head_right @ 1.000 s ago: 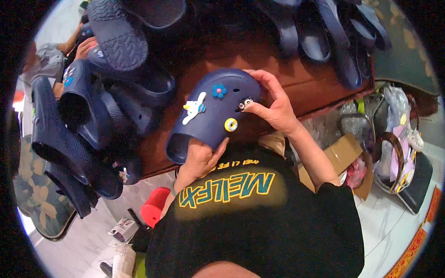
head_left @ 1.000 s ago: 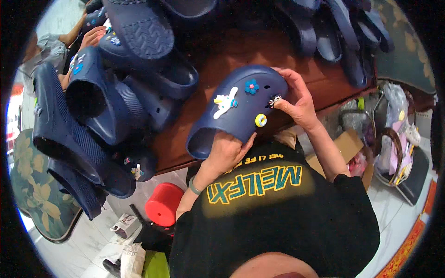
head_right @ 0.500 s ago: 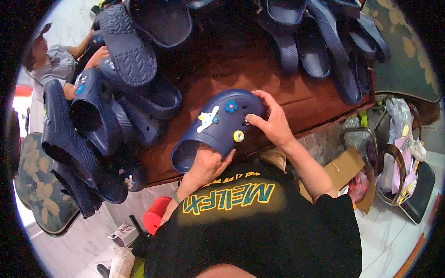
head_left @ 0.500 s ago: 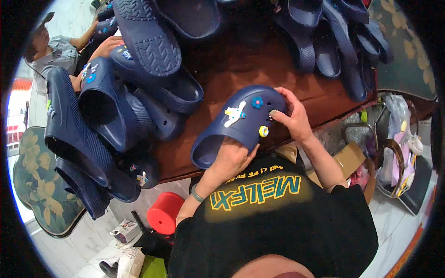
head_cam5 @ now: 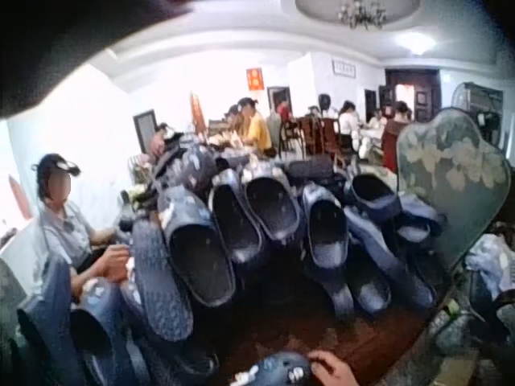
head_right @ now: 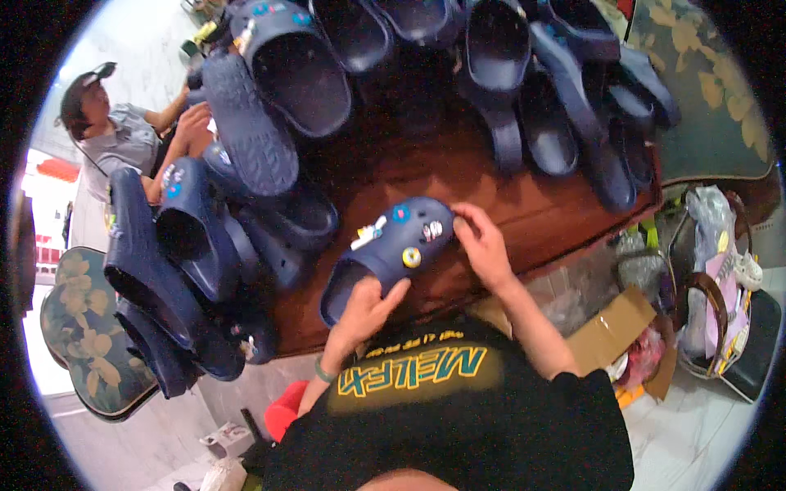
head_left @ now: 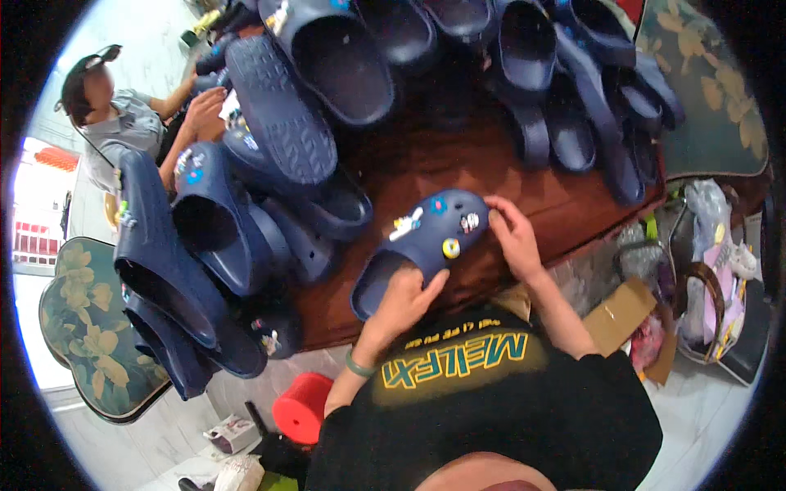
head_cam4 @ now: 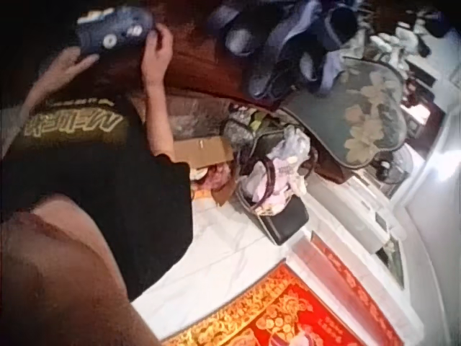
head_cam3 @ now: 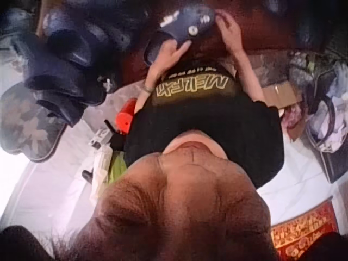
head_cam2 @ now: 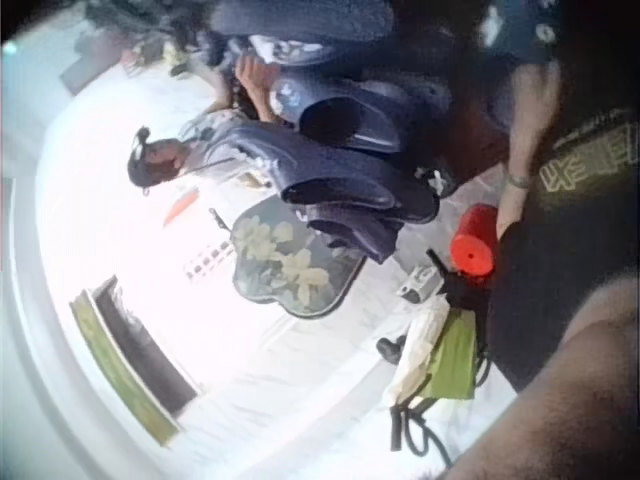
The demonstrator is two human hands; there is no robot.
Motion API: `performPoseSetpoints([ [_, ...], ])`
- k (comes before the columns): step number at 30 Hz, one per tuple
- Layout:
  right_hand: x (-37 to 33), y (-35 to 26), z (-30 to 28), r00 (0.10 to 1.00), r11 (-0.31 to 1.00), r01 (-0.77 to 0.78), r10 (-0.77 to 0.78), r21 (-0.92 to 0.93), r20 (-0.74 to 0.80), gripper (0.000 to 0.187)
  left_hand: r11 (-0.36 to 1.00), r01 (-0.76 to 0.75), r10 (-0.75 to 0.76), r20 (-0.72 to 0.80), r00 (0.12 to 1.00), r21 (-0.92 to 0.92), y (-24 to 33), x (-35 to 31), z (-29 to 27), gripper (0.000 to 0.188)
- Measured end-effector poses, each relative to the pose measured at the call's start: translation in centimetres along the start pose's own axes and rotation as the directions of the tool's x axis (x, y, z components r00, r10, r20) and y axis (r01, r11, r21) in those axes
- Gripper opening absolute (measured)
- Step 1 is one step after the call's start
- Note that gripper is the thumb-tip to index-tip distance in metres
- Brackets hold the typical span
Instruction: The person is manually inserting small decorative charms into the holes of blue foam clogs.
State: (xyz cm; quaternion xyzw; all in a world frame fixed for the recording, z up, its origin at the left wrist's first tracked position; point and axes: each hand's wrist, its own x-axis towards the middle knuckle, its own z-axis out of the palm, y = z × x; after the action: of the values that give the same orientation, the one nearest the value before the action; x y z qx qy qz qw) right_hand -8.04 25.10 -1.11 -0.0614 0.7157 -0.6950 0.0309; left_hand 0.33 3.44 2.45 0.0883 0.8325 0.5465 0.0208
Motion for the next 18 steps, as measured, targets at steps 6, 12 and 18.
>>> performPoseSetpoints([
  [6,-0.6,0.4,-0.2,0.996,0.992,0.091,-0.091,-0.093,-0.002,0.025,0.997,0.080,-0.080,0.034,0.996,0.006,1.0,-0.6,-0.1,0.030],
  [12,-0.4,-0.1,0.4,0.984,0.971,0.176,-0.172,-0.163,0.036,0.026,0.992,0.128,-0.127,0.046,0.991,-0.002,2.2,-0.2,-1.0,0.034],
  [18,-1.2,1.1,-0.5,0.995,0.990,0.081,-0.074,0.116,-0.059,0.026,0.937,0.152,-0.147,0.039,0.988,-0.316,2.8,-0.7,-1.5,0.035],
])
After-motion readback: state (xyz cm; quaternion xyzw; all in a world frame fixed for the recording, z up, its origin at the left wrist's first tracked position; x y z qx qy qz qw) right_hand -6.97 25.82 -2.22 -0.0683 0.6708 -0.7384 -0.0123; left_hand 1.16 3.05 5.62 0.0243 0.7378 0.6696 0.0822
